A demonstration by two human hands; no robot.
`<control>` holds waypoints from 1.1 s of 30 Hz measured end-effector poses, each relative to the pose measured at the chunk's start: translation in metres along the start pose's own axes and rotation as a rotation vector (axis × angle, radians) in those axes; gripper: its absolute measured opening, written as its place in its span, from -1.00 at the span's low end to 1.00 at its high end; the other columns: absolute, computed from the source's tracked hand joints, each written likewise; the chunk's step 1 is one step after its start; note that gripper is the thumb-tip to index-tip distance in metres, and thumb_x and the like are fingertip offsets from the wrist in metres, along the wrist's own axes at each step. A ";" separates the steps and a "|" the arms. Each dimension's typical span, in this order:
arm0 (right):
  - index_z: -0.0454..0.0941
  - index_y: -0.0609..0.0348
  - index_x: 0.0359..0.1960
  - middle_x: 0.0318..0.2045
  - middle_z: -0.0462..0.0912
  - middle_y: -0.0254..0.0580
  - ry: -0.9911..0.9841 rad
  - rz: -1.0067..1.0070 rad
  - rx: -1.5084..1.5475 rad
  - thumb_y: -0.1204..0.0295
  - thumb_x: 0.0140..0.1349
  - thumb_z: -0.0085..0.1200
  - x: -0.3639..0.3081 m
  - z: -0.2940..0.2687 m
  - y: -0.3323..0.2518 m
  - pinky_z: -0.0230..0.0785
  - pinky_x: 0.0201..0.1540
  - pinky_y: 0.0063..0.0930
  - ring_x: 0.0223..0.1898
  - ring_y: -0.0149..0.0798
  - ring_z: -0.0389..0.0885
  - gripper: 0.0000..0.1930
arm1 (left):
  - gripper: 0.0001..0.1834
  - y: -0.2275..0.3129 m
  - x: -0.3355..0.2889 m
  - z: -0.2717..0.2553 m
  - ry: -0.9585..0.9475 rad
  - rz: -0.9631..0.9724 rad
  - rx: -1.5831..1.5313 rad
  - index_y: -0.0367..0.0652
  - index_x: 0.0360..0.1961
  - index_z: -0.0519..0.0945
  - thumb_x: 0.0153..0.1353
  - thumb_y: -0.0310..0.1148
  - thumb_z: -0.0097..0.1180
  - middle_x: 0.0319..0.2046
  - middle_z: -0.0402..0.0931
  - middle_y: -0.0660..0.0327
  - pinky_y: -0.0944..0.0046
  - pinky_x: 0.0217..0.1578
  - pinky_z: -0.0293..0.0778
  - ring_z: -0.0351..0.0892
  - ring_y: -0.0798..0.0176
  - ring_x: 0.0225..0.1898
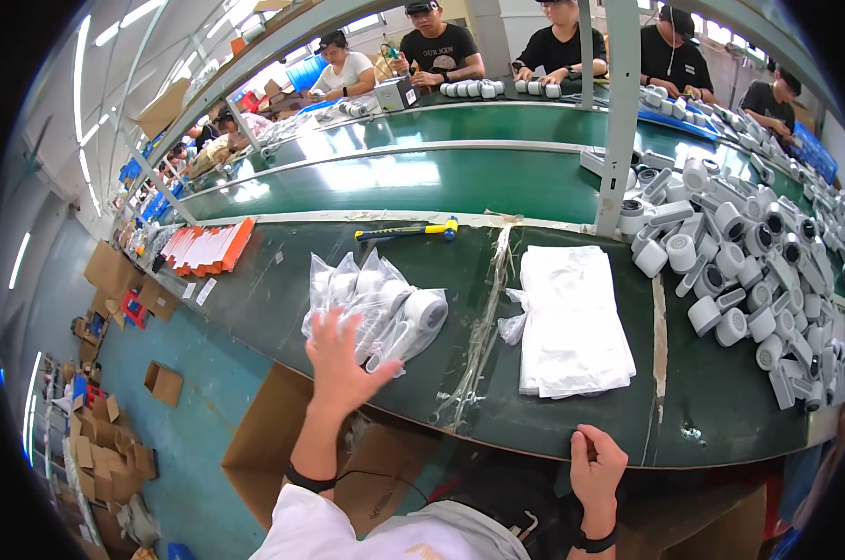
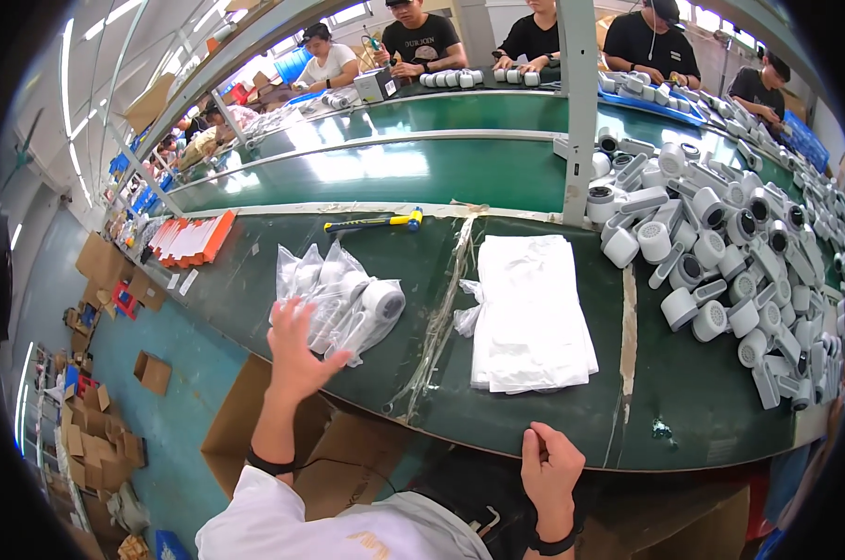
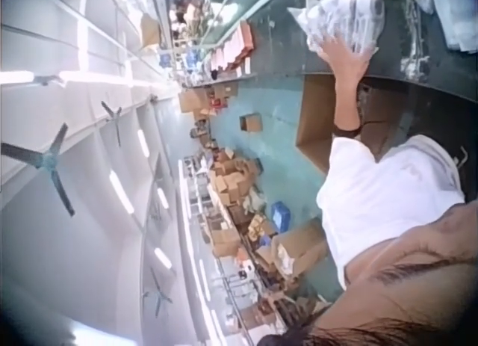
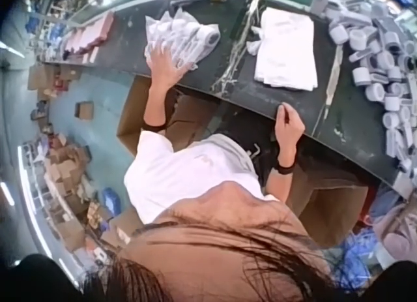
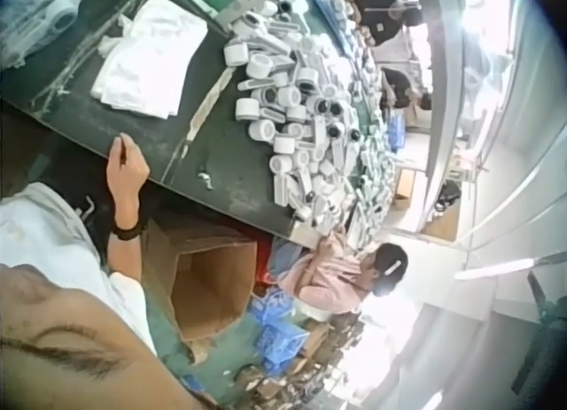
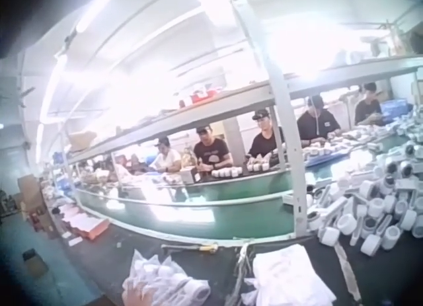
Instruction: The person packages white plastic components by hand, picking up a component from a pile, sliding it into a plastic bag, and placing the bagged item into a cardboard box.
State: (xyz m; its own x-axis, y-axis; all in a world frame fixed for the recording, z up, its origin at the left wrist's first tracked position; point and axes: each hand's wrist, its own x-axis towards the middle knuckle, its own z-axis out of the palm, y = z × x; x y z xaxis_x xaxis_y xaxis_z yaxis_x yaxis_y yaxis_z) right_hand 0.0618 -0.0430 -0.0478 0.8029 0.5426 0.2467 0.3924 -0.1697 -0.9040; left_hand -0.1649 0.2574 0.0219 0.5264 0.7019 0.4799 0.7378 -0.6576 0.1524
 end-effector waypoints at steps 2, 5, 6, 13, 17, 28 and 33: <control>0.62 0.35 -0.26 -0.51 0.62 -0.20 -0.007 -0.016 0.006 0.52 0.22 0.20 0.001 0.000 -0.002 0.37 -0.45 -0.59 -0.54 -0.48 0.52 -0.87 | -0.10 0.018 0.000 0.001 -0.112 0.020 0.059 -0.03 0.18 0.40 -0.14 0.22 0.37 0.34 0.06 0.00 -0.59 0.16 -0.11 -0.22 -0.38 0.43; 0.62 0.35 -0.26 -0.52 0.61 -0.21 0.004 -0.043 -0.014 0.51 0.23 0.20 0.001 0.000 -0.001 0.36 -0.46 -0.59 -0.55 -0.48 0.51 -0.86 | -0.17 0.007 0.010 0.022 -0.164 -0.080 0.218 0.02 0.10 0.48 -0.18 0.19 0.42 0.33 0.05 -0.01 -0.65 0.15 -0.14 -0.22 -0.43 0.40; 0.62 0.35 -0.26 -0.52 0.61 -0.21 0.002 -0.030 -0.004 0.50 0.23 0.20 0.000 0.000 0.000 0.36 -0.46 -0.59 -0.55 -0.48 0.51 -0.86 | -0.17 0.000 0.011 0.031 -0.162 -0.080 0.216 0.02 0.10 0.48 -0.18 0.19 0.42 0.33 0.05 -0.01 -0.65 0.15 -0.14 -0.22 -0.43 0.40; 0.62 0.35 -0.26 -0.53 0.60 -0.22 0.000 -0.063 -0.010 0.50 0.23 0.20 0.000 0.000 0.003 0.36 -0.48 -0.59 -0.56 -0.48 0.50 -0.86 | -0.32 -0.030 0.024 0.034 -0.223 -0.306 0.082 -0.01 -0.13 0.46 -0.22 0.08 0.48 0.36 0.00 0.01 -0.67 0.13 -0.10 -0.22 -0.41 0.41; 0.62 0.35 -0.27 -0.53 0.60 -0.22 0.003 -0.072 -0.023 0.51 0.23 0.20 0.001 0.000 0.002 0.35 -0.48 -0.59 -0.56 -0.48 0.50 -0.87 | -0.11 -0.033 0.019 0.031 -0.061 -0.265 -0.124 -0.08 0.03 0.34 -0.26 0.11 0.50 0.36 -0.01 0.01 -0.67 0.13 -0.09 -0.21 -0.38 0.41; 0.62 0.34 -0.27 -0.53 0.60 -0.23 0.013 -0.050 -0.003 0.52 0.23 0.19 0.000 0.003 0.002 0.35 -0.47 -0.60 -0.56 -0.49 0.49 -0.88 | 0.15 -0.059 0.040 0.027 -0.334 -0.364 -0.046 0.01 0.31 0.19 -0.29 0.24 0.45 0.35 0.03 0.05 -0.52 0.16 0.04 -0.09 -0.12 0.41; 0.62 0.34 -0.27 -0.52 0.61 -0.23 0.005 -0.048 -0.020 0.52 0.23 0.18 0.000 0.001 0.001 0.36 -0.46 -0.60 -0.55 -0.49 0.50 -0.88 | 0.21 -0.050 0.043 0.025 -0.453 -0.410 0.029 0.11 0.36 0.15 -0.32 0.27 0.46 0.39 -0.01 0.04 -0.55 0.20 -0.01 -0.12 -0.12 0.43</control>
State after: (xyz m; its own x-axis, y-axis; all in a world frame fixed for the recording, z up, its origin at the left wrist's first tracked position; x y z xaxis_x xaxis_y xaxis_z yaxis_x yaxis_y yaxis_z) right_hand 0.0619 -0.0421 -0.0491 0.7851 0.5463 0.2919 0.4396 -0.1594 -0.8839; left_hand -0.1686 0.3277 0.0134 0.3194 0.9472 -0.0295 0.9263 -0.3055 0.2205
